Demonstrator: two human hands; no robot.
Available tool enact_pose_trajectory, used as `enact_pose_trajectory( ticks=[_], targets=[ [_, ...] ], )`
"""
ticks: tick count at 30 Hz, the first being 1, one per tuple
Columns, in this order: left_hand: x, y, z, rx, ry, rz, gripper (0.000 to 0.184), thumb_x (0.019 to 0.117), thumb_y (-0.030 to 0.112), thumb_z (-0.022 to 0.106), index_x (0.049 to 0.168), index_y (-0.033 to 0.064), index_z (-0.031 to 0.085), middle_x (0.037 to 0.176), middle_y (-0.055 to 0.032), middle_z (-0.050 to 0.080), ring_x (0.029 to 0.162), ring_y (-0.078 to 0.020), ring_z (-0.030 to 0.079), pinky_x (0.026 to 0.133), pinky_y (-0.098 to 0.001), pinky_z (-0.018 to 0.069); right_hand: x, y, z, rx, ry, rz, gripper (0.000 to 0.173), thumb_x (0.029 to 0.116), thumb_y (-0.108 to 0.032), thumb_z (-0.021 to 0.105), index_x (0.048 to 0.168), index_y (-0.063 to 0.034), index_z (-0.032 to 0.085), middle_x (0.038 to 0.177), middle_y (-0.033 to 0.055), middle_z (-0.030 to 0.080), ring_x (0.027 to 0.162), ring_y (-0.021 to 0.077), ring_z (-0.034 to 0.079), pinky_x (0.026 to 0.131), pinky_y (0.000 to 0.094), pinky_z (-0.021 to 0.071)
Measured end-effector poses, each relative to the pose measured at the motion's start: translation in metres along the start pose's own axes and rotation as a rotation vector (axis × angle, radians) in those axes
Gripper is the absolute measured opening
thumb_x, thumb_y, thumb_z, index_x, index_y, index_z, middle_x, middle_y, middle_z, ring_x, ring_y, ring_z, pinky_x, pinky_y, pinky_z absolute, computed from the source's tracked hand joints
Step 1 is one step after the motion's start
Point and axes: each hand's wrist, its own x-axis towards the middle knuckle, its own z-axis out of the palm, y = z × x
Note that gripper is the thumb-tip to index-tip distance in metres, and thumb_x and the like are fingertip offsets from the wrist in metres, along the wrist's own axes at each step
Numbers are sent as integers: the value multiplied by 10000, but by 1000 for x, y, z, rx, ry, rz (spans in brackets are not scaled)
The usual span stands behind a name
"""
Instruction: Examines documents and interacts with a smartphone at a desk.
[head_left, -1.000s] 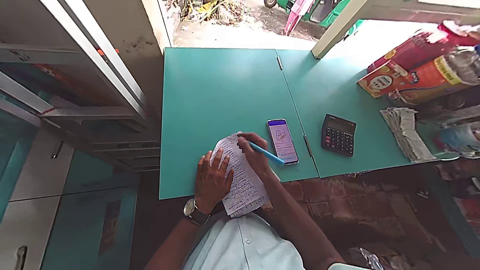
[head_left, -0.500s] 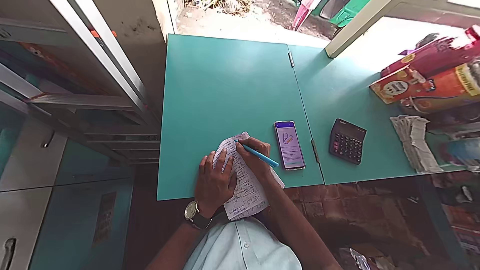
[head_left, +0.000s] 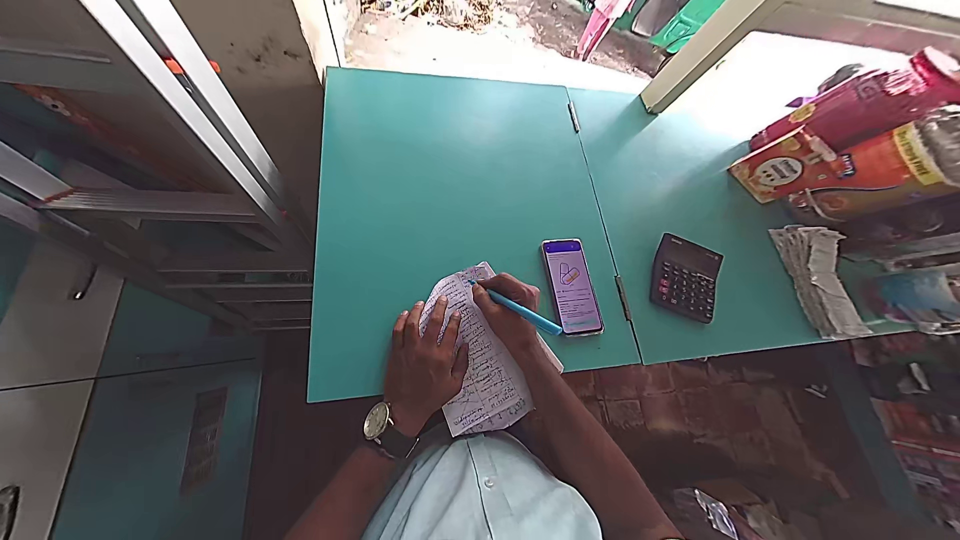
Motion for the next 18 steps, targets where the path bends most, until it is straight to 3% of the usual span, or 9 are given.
enact_pose_trajectory(
  ticks=[4,9,14,18],
  targets=[
    [0,1,0,3,0,-2,506,989,480,442,1363,213,653,1506,-70,542,1366,-377,494,1119,-567,348,-1,1,2,-40,-35,-36,96,844,-84,701,809,-42,780,707,13,717,620,4,631,588,173,518],
    [0,0,0,5,7,-3,503,985,483,448,1359,218,656,1504,-63,545,1367,-370,494,1121,-557,344,-1,-2,4,-102,138,40,80,811,-59,695,756,-36,747,639,-1,656,563,-4,569,533,166,458],
    [1,0,0,9,-2,2,505,989,483,440,1364,220,651,1504,-68,543,1367,-372,492,1122,-564,341,-1,2,1,-19,38,-10,86,830,-60,697,787,-28,764,667,8,685,584,-4,599,548,163,493],
    [1,0,-1,13,-4,2,505,986,485,440,1360,222,655,1505,-64,544,1361,-369,499,1110,-561,352,-1,-4,4,-138,180,60,98,813,-63,688,725,-42,725,620,-7,628,555,11,559,521,182,448]
  ],
)
